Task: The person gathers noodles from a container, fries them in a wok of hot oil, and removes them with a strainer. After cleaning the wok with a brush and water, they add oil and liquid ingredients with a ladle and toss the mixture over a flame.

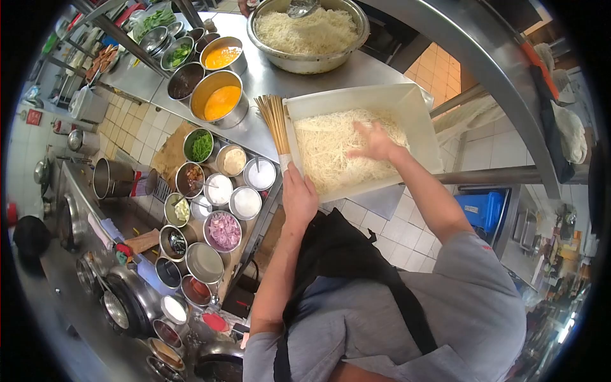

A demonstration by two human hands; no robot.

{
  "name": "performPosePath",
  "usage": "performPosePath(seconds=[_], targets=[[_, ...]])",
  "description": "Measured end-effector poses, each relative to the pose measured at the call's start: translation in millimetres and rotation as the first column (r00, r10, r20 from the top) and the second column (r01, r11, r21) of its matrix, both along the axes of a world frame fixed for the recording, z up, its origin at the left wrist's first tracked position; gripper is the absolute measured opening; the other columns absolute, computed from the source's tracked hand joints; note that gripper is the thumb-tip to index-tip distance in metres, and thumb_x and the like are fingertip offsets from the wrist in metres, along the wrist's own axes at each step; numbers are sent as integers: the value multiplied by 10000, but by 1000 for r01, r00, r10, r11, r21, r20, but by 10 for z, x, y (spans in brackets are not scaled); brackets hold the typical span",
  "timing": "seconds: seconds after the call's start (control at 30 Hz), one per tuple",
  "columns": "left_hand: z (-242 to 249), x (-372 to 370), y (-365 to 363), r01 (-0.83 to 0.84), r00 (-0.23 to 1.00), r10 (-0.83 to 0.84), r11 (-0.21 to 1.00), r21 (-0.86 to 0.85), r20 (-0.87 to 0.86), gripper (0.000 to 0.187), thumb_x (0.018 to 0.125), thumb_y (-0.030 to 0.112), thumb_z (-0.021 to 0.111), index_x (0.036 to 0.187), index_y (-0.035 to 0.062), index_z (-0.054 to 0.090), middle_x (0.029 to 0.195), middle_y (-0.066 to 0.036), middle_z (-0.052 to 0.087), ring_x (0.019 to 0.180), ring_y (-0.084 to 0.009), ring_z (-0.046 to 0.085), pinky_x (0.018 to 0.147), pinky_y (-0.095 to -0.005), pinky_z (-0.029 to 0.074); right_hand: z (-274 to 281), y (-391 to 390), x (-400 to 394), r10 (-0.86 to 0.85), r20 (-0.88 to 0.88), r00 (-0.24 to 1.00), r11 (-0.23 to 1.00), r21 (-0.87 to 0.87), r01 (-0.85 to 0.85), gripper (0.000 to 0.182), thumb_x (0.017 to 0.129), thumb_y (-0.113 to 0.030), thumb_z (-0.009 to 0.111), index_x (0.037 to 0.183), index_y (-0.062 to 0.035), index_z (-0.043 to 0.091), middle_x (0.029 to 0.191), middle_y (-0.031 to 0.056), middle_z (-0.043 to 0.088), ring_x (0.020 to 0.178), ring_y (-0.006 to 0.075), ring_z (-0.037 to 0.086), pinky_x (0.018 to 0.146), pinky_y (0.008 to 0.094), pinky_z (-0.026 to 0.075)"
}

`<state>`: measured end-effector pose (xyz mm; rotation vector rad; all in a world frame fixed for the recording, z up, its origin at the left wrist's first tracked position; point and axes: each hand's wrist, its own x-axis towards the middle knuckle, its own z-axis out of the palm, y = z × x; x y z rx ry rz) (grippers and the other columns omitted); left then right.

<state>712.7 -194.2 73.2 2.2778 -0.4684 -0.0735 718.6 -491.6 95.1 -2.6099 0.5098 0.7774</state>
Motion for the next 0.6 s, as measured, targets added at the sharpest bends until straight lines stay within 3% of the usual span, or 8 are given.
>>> performPosePath(seconds=[0.03,0.13,0.23,0.33,0.43,0.6], targets=[[2,5,-8,-3,1000,3,1000,-4,-7,581,1018,115,539,1501,-145,349,1277,-356,539,1163,-526,552,997,-535,465,170,189,-61,103,-45,994,992,-74,-106,1237,719,-513,929,1695,-329,191,1722,315,14,1582,527,123,1224,622,350],[51,39,14,19,999,-19,1000,3,-46,571,1014,118,547,1483,-150,361,1257,-350,540,1136,-519,570,972,-531,486,151,496,-149,370,-110,922,910,-154,-384,1262,683,-425,969,1680,-399,197,1728,291,-50,1565,551,148,1197,631,399],[59,46,57,63,997,-62,998,12,-36,570,1013,120,549,1476,-157,366,1249,-347,545,1122,-517,582,961,-531,496,101,476,-21,360,-60,931,915,-174,-365,1163,715,-295,943,1660,-376,270,1723,291,-43,1544,552,214,1151,618,462],[82,25,64,60,997,-60,998,10,-44,574,1012,121,550,1479,-158,368,1255,-348,551,1127,-516,583,966,-532,496,-344,169,75,356,48,933,926,-154,-346,1054,734,-148,884,1630,-315,357,1689,313,102,1516,548,280,1154,583,468],[91,8,37,25,999,-26,1000,-18,-35,575,1009,123,554,1478,-157,374,1260,-350,558,1132,-513,582,973,-532,493,-431,-49,89,265,194,945,963,-110,-247,903,764,-47,801,1575,-239,453,1598,307,277,1463,519,379,1152,532,476],[35,-28,34,-26,999,26,1000,-4,-29,574,1004,132,564,1472,-152,391,1250,-347,578,1146,-505,578,989,-529,486,-78,-285,55,153,213,965,986,-92,-136,816,769,-53,802,1520,-188,515,1508,281,374,1414,491,444,1156,505,472]])
